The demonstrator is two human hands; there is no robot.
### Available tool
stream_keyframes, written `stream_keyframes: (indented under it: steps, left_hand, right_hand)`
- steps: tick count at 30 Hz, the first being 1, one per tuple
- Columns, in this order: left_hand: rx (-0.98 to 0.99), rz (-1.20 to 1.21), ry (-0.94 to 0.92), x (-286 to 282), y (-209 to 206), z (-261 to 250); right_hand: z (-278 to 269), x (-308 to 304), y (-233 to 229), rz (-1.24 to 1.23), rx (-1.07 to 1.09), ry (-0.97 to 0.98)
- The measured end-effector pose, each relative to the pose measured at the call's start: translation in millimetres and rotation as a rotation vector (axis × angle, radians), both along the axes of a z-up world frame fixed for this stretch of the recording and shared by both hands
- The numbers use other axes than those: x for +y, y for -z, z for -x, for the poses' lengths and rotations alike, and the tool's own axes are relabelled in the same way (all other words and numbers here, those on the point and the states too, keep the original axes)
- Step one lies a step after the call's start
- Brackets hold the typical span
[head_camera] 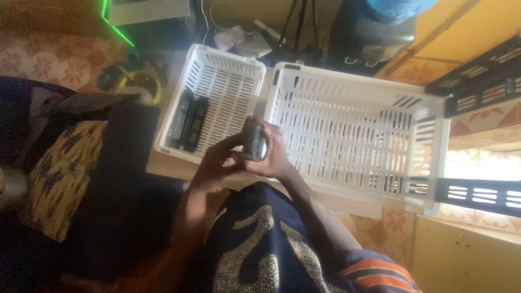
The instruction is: The person assembles a three-tier plastic storage rack by inserting black plastic side supports into slots on white baskets. They then stack the baskets onto the supports to form a vertical unit.
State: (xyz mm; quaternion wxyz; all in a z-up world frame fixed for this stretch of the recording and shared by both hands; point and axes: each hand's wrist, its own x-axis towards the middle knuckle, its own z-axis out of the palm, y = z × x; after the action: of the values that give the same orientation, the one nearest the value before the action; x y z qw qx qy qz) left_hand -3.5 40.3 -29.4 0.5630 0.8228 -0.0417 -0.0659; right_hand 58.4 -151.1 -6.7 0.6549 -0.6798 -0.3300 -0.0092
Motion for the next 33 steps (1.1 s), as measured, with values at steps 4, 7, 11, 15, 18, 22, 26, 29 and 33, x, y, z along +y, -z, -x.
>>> stream_keyframes:
  steps: [4, 7, 11, 15, 18, 22, 26, 29, 33]
  left_hand:
    - [-0.026, -0.15, -0.272, 61.4, 59.8, -21.5]
    - [-0.202, -0.715, -0.489, 120.8, 111.4, -38.2]
    - [-0.317, -1.142, -0.55, 169.2, 181.3, -55.9]
    - [-0.173, -1.142, -0.499, 185.4, 236.3, -67.0]
    - [-0.16, -1.146, -0.434, 183.6, 264.8, -65.0]
    - [-0.052, -0.805, -0.394, 185.1, 280.9, -74.7]
    - [0.209, -0.562, -0.298, 187.9, 276.8, -91.5]
    - [0.261, -0.412, -0.282, 176.6, 251.7, -112.3]
    - [0.306, -0.195, -0.328, 143.9, 185.7, -136.1]
  right_hand:
    - [3.3, -4.4, 7.5, -0.181, 0.079, -0.173]
    - [-10.9, -4.1, 6.8, -0.34, 0.312, -0.25]
    - [-10.4, -14.6, -1.8, -0.474, 0.273, -0.243]
    - [-13.9, -11.9, -3.5, -0.446, 0.297, -0.09]
    - [-18.3, -5.3, -1.1, -0.532, 0.345, -0.009]
    - [-28.1, 5.7, -1.9, -0.542, 0.37, 0.093]
    - [-25.1, 14.4, -7.8, -0.455, 0.341, 0.267]
    - [-37.4, 12.0, -18.1, -0.191, 0.452, 0.362]
    - [-65.3, 16.5, -25.0, -0.07, 0.519, 0.354]
